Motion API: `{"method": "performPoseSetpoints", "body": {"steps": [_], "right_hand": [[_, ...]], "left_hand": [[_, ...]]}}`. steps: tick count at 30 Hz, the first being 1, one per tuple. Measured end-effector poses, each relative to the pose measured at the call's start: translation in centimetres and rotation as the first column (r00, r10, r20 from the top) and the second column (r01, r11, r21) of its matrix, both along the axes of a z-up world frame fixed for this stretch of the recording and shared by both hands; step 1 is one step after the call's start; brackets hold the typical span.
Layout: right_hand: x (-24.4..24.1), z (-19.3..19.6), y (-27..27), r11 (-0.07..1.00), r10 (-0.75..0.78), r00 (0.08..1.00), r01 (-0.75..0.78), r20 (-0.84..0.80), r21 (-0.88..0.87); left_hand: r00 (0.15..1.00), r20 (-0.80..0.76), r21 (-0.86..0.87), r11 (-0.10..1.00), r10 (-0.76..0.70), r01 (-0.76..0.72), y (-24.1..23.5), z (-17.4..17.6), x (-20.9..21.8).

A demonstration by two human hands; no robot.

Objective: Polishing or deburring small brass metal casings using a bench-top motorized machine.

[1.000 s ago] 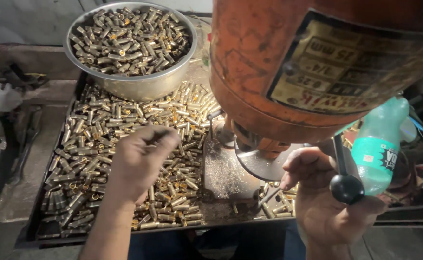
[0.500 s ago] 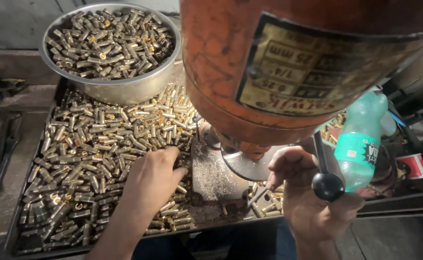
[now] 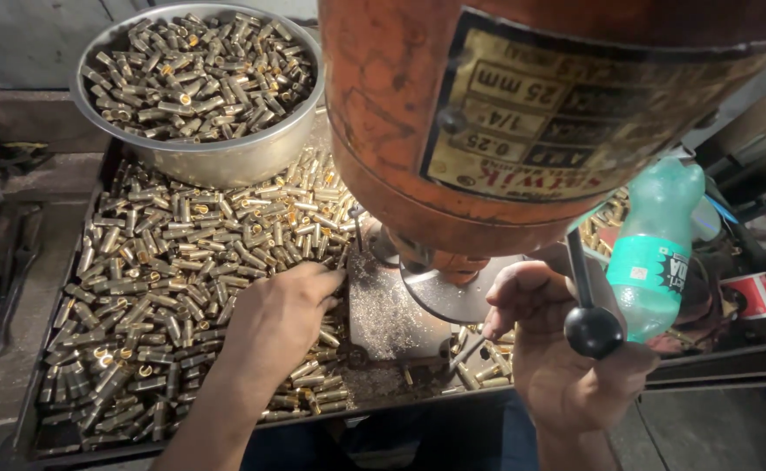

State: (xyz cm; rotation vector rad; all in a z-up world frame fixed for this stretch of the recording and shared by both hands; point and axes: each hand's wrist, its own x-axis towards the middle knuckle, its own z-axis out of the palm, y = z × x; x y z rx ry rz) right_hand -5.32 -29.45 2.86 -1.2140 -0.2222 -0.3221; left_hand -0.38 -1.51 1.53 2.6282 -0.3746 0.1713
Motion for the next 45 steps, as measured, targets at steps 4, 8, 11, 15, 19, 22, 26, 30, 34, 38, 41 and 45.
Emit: {"method": "performPoseSetpoints", "body": {"steps": [4, 8, 11, 15, 19, 22, 26, 30, 34, 38, 41, 45], "right_hand": [[0.0, -0.2, -0.1, 0.999, 0.031, 0.999, -0.031, 0.036, 0.006], [-0.1, 2.0, 1.4, 1.0, -0.007, 0.999, 0.008, 0.047, -0.029], [-0.1, 2.6, 0.6, 0.996, -0.056, 0.998, 0.056, 0.002, -0.064], [-0.3, 2.5, -0.5, 0.996, 0.087, 0.996, -0.087, 0.019, 0.006], [-0.7, 2.5, -0.7, 0.991, 0.124, 0.99, -0.12, 0.073, -0.056], [-0.8, 1.1, -0.2, 0.998, 0.021, 0.998, -0.018, 0.051, -0.056], [-3.1, -3.4, 0.0, 0.862, -0.186, 0.812, 0.405, 0.554, -0.305], [-5.7, -8.2, -1.6, 0.69, 0.089, 0.807, 0.373, 0.584, -0.621], [-6.7, -6.6, -3.5, 0.466, 0.351, 0.67, 0.481, 0.654, -0.743], [-5.9, -5.6, -4.0, 0.496, 0.175, 0.732, 0.512, 0.659, -0.701], [-3.2, -0.8, -2.3, 0.48, -0.103, 0.678, 0.675, 0.727, -0.561], [-0.1, 2.2, -0.5, 0.714, -0.368, 0.673, 0.646, 0.641, -0.269]], "left_hand": [[0.99, -0.141, 0.113, 0.993, 0.031, -0.015, -0.3, 0.1, 0.0], [0.996, -0.087, 0.09, 0.996, 0.028, -0.02, 0.0, -1.0, -0.2], [0.991, 0.129, -0.16, 0.987, 0.027, -0.006, -1.0, -0.6, -0.1], [0.998, -0.038, -0.575, 0.815, 0.059, -0.071, 0.3, -3.7, 0.5], [0.936, -0.351, -0.795, 0.532, -0.012, -0.292, 1.0, -4.3, 0.3], [0.955, -0.297, -0.826, 0.498, 0.015, -0.265, -1.3, -0.3, -0.6], [0.99, -0.055, -0.757, 0.641, 0.129, -0.126, -2.3, 0.1, -0.5], [0.925, 0.247, -0.32, 0.926, 0.287, -0.202, -2.5, -0.3, -0.7], [0.903, 0.332, -0.13, 0.962, 0.272, -0.242, -2.2, -1.3, -0.7], [0.889, 0.38, -0.093, 0.966, 0.258, -0.24, -2.2, -0.9, -0.7], [0.904, 0.331, -0.138, 0.962, 0.271, -0.238, -1.8, -1.8, -0.6], [0.892, 0.393, -0.1, 0.974, 0.225, -0.202, -1.6, -2.2, -0.4]]}}
